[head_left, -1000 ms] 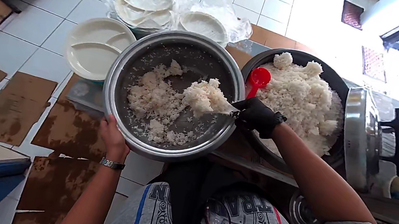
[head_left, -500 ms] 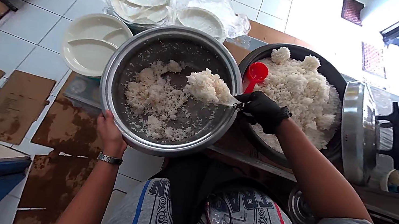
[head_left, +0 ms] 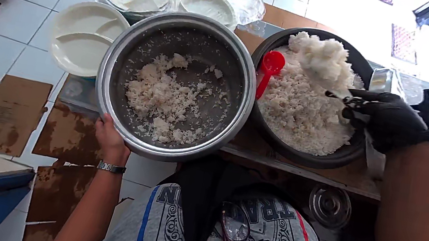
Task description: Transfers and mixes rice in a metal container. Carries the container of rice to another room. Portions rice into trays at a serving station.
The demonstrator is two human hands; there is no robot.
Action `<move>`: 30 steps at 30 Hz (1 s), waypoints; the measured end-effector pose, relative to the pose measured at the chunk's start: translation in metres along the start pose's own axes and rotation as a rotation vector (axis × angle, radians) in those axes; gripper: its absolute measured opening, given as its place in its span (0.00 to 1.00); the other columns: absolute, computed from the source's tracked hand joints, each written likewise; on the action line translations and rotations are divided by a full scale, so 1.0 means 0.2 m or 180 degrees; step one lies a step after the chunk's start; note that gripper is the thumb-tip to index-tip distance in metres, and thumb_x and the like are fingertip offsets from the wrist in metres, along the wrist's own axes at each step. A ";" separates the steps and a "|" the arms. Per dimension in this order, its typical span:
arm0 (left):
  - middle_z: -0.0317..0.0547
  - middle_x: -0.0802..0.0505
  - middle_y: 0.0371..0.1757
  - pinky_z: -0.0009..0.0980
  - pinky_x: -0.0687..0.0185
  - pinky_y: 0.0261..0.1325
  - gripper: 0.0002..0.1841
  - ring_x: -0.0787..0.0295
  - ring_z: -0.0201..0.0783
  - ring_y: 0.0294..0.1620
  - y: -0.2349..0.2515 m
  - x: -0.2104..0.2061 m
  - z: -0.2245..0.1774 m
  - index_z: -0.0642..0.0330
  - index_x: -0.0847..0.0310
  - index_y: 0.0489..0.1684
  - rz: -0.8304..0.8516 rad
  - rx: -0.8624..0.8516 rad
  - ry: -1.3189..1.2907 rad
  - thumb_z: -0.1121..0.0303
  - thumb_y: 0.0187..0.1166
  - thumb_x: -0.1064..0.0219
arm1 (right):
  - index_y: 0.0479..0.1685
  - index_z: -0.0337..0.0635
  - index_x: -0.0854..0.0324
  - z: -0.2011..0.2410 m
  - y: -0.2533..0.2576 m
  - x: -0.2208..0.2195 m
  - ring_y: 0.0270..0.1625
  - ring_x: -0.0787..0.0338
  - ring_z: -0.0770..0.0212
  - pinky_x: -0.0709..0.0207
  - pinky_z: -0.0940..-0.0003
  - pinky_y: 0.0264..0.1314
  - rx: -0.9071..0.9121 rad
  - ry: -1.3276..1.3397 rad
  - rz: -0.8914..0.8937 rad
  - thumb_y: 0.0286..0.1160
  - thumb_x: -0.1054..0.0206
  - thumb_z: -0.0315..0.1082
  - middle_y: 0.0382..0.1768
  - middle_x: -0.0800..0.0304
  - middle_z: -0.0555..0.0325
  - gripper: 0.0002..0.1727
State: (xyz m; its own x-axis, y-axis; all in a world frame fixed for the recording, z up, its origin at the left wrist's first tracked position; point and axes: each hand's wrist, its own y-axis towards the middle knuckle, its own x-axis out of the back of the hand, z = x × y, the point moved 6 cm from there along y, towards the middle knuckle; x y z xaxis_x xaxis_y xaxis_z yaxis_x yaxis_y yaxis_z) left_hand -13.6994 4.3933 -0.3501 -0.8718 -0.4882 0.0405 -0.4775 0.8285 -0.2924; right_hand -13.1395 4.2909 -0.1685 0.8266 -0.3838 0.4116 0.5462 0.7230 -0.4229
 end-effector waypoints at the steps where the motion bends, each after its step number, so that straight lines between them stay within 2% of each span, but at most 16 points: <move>1: 0.54 0.16 0.69 0.38 0.18 0.69 0.24 0.15 0.37 0.66 0.00 0.00 0.00 0.65 0.38 0.82 -0.0001 -0.0025 0.0055 0.58 0.97 0.58 | 0.69 0.43 0.21 -0.01 -0.01 0.08 0.16 0.25 0.78 0.31 0.84 0.14 -0.0018 0.0035 -0.0270 0.85 0.47 0.23 0.28 0.15 0.66 0.19; 4: 0.57 0.18 0.71 0.37 0.19 0.71 0.24 0.15 0.38 0.67 -0.01 -0.02 -0.02 0.69 0.38 0.82 0.0039 -0.0059 0.0078 0.60 0.97 0.59 | 0.70 0.46 0.21 -0.07 -0.02 0.25 0.19 0.25 0.77 0.31 0.82 0.17 -0.0073 -0.0047 -0.0976 0.84 0.41 0.25 0.32 0.16 0.66 0.18; 6: 0.58 0.19 0.73 0.37 0.20 0.73 0.25 0.17 0.38 0.69 -0.01 -0.02 -0.02 0.69 0.40 0.83 0.0044 -0.0029 0.0063 0.60 0.97 0.60 | 0.71 0.46 0.21 -0.12 -0.01 0.31 0.24 0.22 0.72 0.25 0.73 0.25 0.0004 -0.0544 -0.1340 0.80 0.38 0.28 0.38 0.15 0.61 0.20; 8: 0.58 0.20 0.74 0.37 0.21 0.74 0.25 0.17 0.38 0.70 -0.02 -0.02 -0.03 0.69 0.40 0.83 0.0023 -0.0057 0.0089 0.61 0.97 0.60 | 0.73 0.39 0.23 -0.16 0.00 0.31 0.43 0.11 0.47 0.18 0.44 0.46 -0.0057 -0.1436 -0.1515 0.78 0.35 0.32 0.52 0.12 0.39 0.23; 9: 0.58 0.20 0.74 0.36 0.21 0.74 0.25 0.17 0.38 0.70 -0.02 -0.02 -0.03 0.69 0.40 0.83 0.0028 -0.0084 0.0097 0.61 0.97 0.60 | 0.75 0.35 0.24 -0.16 -0.01 0.27 0.59 0.12 0.30 0.24 0.27 0.59 -0.0200 -0.1905 -0.1519 0.79 0.34 0.34 0.60 0.14 0.26 0.25; 10: 0.57 0.20 0.74 0.36 0.21 0.74 0.25 0.17 0.38 0.70 -0.02 -0.02 -0.03 0.69 0.40 0.83 0.0023 -0.0104 0.0091 0.61 0.97 0.60 | 0.76 0.32 0.27 -0.18 -0.01 0.21 0.67 0.17 0.22 0.29 0.20 0.64 -0.0353 -0.2330 -0.1485 0.81 0.35 0.35 0.64 0.17 0.21 0.27; 12: 0.57 0.19 0.73 0.36 0.21 0.74 0.24 0.17 0.38 0.70 -0.02 -0.02 -0.04 0.68 0.39 0.83 0.0005 -0.0099 0.0060 0.61 0.97 0.60 | 0.79 0.29 0.32 -0.22 0.01 0.05 0.69 0.18 0.20 0.27 0.21 0.63 -0.0516 -0.2972 -0.1421 0.81 0.39 0.33 0.66 0.19 0.20 0.28; 15: 0.57 0.21 0.75 0.37 0.23 0.76 0.25 0.19 0.38 0.72 -0.03 -0.01 -0.04 0.68 0.40 0.84 -0.0009 -0.0094 0.0147 0.60 0.97 0.60 | 0.87 0.26 0.43 -0.30 0.09 -0.17 0.70 0.16 0.28 0.21 0.34 0.64 -0.0465 -0.3477 -0.1518 0.89 0.52 0.27 0.72 0.23 0.24 0.29; 17: 0.57 0.21 0.75 0.37 0.23 0.76 0.25 0.19 0.38 0.73 -0.03 -0.01 -0.04 0.68 0.40 0.83 0.0002 -0.0112 0.0153 0.60 0.97 0.61 | 0.87 0.25 0.45 -0.36 0.17 -0.22 0.70 0.16 0.30 0.19 0.38 0.63 -0.0410 -0.3556 -0.1617 0.90 0.55 0.26 0.72 0.23 0.25 0.28; 19: 0.55 0.21 0.74 0.37 0.22 0.75 0.24 0.19 0.37 0.72 -0.03 -0.02 -0.05 0.68 0.40 0.83 0.0034 -0.0152 0.0143 0.61 0.97 0.61 | 0.88 0.25 0.46 -0.37 0.23 -0.19 0.70 0.16 0.28 0.21 0.36 0.63 -0.0369 -0.3537 -0.1623 0.91 0.56 0.29 0.72 0.24 0.25 0.29; 21: 0.55 0.22 0.77 0.39 0.23 0.77 0.25 0.20 0.38 0.74 -0.05 -0.02 -0.05 0.65 0.43 0.86 0.0085 -0.0118 0.0149 0.60 0.97 0.61 | 0.92 0.32 0.48 -0.35 0.25 -0.09 0.75 0.22 0.25 0.28 0.27 0.69 -0.0241 -0.3472 -0.1550 0.91 0.53 0.34 0.77 0.27 0.24 0.32; 24: 0.52 0.20 0.75 0.40 0.22 0.76 0.26 0.19 0.37 0.73 -0.05 0.01 -0.03 0.63 0.42 0.85 0.0058 0.0026 0.0097 0.56 0.97 0.60 | 0.84 0.33 0.36 -0.29 0.20 0.09 0.70 0.22 0.16 0.29 0.16 0.60 -0.0195 -0.3664 -0.1385 0.81 0.37 0.37 0.72 0.25 0.19 0.33; 27: 0.50 0.16 0.68 0.36 0.17 0.70 0.24 0.15 0.34 0.65 -0.03 0.02 -0.02 0.63 0.37 0.81 -0.0047 0.0048 -0.0004 0.57 0.96 0.56 | 0.82 0.33 0.35 -0.20 0.11 0.20 0.72 0.23 0.18 0.33 0.16 0.64 -0.0145 -0.3404 -0.1325 0.78 0.34 0.38 0.70 0.25 0.18 0.34; 28: 0.51 0.16 0.68 0.37 0.16 0.70 0.24 0.14 0.35 0.65 -0.02 0.02 -0.01 0.64 0.37 0.81 -0.0044 0.0044 -0.0068 0.57 0.96 0.55 | 0.81 0.33 0.33 -0.14 0.08 0.21 0.68 0.18 0.21 0.30 0.18 0.62 0.0038 -0.3118 -0.1295 0.78 0.34 0.35 0.68 0.22 0.19 0.32; 29: 0.52 0.16 0.68 0.37 0.16 0.69 0.25 0.14 0.35 0.65 -0.01 0.02 -0.01 0.64 0.37 0.82 -0.0033 0.0050 -0.0111 0.56 0.96 0.55 | 0.80 0.37 0.30 -0.09 0.08 0.21 0.57 0.11 0.35 0.21 0.30 0.55 0.0236 -0.2734 -0.1211 0.79 0.36 0.34 0.63 0.16 0.28 0.28; 30: 0.52 0.15 0.68 0.38 0.15 0.69 0.25 0.13 0.36 0.65 0.00 0.02 0.00 0.64 0.37 0.81 -0.0029 0.0054 -0.0138 0.56 0.96 0.55 | 0.78 0.44 0.29 -0.05 0.06 0.18 0.43 0.11 0.56 0.16 0.52 0.44 0.0441 -0.2261 -0.1035 0.83 0.40 0.34 0.56 0.12 0.47 0.24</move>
State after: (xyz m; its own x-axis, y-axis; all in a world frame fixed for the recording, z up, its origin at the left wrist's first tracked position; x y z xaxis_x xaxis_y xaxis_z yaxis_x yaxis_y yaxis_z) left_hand -13.7026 4.3909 -0.3496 -0.8617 -0.5074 0.0020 -0.4832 0.8194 -0.3084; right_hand -13.1015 4.2795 -0.1665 0.3190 -0.1634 0.9336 0.6850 0.7205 -0.1080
